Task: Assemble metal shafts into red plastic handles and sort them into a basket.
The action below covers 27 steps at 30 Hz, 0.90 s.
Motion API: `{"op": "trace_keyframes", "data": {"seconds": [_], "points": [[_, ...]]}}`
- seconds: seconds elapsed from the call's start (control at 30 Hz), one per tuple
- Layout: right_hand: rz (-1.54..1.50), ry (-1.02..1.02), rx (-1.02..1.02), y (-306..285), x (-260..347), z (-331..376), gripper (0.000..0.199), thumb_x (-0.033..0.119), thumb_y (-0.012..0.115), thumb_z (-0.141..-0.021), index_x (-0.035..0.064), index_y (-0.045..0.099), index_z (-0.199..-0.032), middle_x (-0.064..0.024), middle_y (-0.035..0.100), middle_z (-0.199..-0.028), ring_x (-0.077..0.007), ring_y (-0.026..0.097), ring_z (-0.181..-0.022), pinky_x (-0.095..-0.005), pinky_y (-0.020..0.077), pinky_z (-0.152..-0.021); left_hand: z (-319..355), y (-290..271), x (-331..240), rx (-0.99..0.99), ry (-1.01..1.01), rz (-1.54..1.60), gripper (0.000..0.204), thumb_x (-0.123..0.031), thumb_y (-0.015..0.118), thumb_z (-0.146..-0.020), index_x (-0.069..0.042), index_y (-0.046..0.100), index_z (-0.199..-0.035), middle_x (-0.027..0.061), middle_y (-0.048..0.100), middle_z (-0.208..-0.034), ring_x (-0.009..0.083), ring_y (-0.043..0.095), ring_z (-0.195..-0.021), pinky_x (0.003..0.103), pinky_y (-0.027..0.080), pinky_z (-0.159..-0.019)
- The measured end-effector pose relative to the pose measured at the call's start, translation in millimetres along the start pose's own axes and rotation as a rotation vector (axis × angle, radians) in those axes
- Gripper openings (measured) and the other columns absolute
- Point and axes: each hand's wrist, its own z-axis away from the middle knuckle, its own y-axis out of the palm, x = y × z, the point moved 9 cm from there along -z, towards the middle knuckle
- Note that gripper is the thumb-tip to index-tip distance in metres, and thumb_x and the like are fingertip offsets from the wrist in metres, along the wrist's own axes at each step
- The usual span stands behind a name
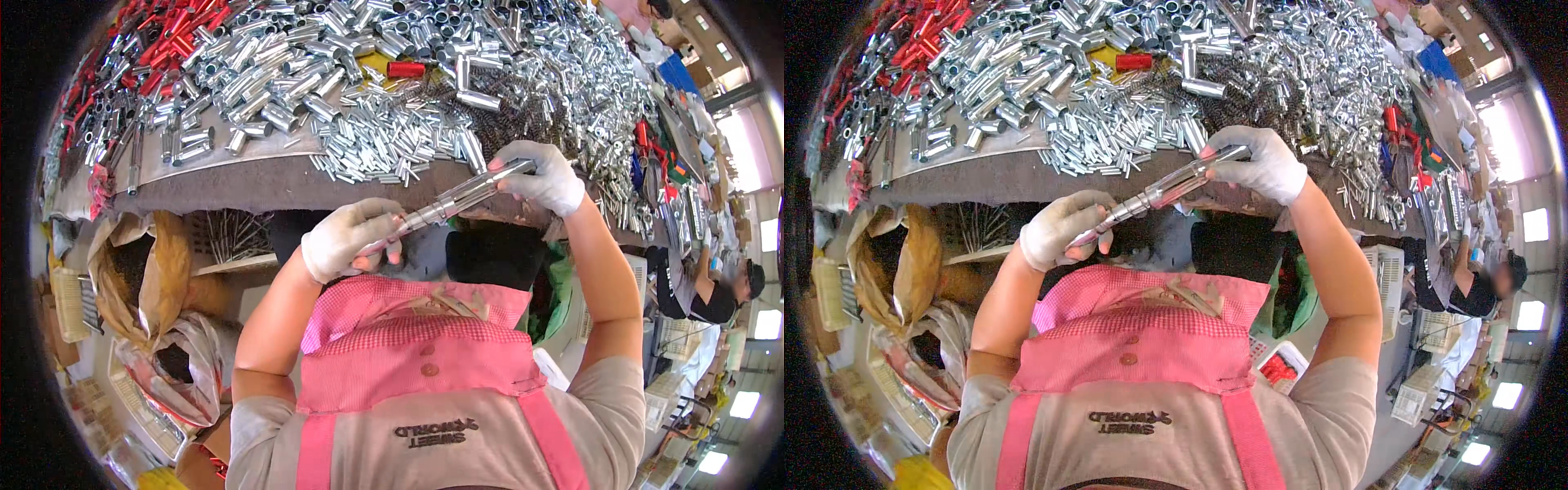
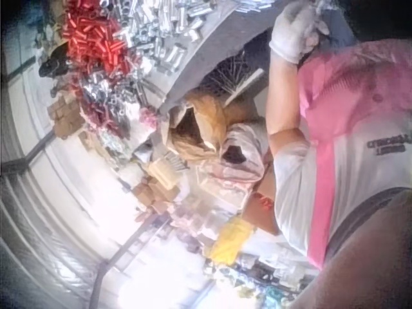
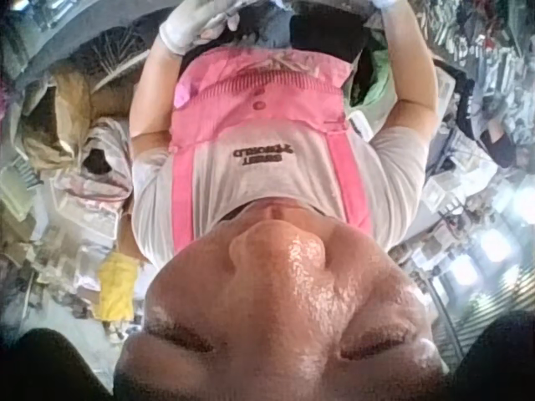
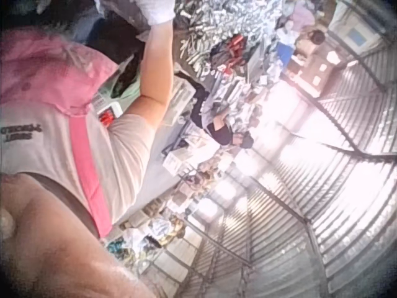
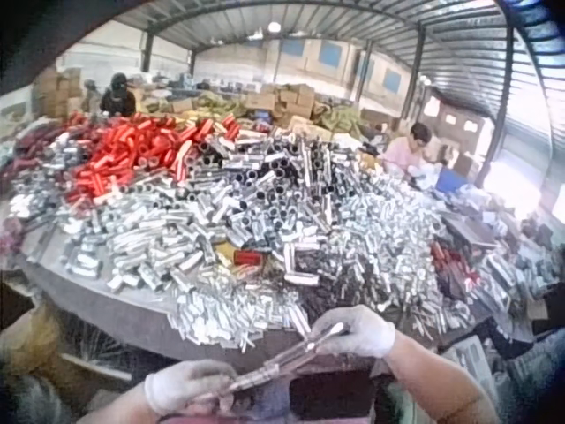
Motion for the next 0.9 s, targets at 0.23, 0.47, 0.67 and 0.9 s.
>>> {"op": "trace_keyframes", "data": {"seconds": [0.23,0.47,0.67,0.9], "points": [[-0.012,-0.091,0.003,14.3,4.9,15.0,0.026,0.005,0.068,-0.074,0.0022,0.063,-0.099,-0.004,0.064,-0.08,-0.0074,0.056,-0.062,-0.0202,0.0437,-0.053,12.0,-4.2,19.6,0.062,-0.11,0.005,0.036,-0.025,0.047,-0.095,0.002,0.047,-0.119,0.0155,0.064,-0.076,0.0035,0.035,-0.038,0.017,0.023,-0.032],[-0.274,-0.016,0.284,114.6,-2.4,22.7,0.041,0.035,0.031,-0.101,0.0039,0.057,-0.098,-0.0019,0.058,-0.077,-0.0053,0.049,-0.053,-0.0195,0.0376,-0.045,13.9,23.0,27.0,0.303,-0.041,-0.073,0.058,-0.048,0.036,-0.096,0.0,0.045,-0.128,0.0113,0.067,-0.088,0.0038,0.042,-0.042,0.015,0.03,-0.037],[-0.254,0.109,0.202,135.6,-7.6,13.7,0.038,0.036,0.031,-0.1,0.0059,0.054,-0.101,-0.0007,0.058,-0.078,-0.0048,0.045,-0.047,-0.0194,0.0371,-0.044,12.2,28.4,36.2,0.211,-0.095,0.029,0.053,-0.041,0.043,-0.096,0.0,0.045,-0.129,0.0083,0.065,-0.097,0.0069,0.054,-0.05,0.016,0.038,-0.038],[-0.092,-0.334,-0.098,110.4,4.7,-15.1,0.029,0.029,0.041,-0.098,0.0051,0.055,-0.106,-0.0053,0.057,-0.088,-0.0151,0.057,-0.073,-0.0281,0.0473,-0.068,11.2,1.9,50.3,0.053,0.042,0.3,0.043,-0.03,0.051,-0.094,0.002,0.043,-0.123,0.0084,0.056,-0.082,0.0064,0.04,-0.049,0.015,0.029,-0.04]]}}
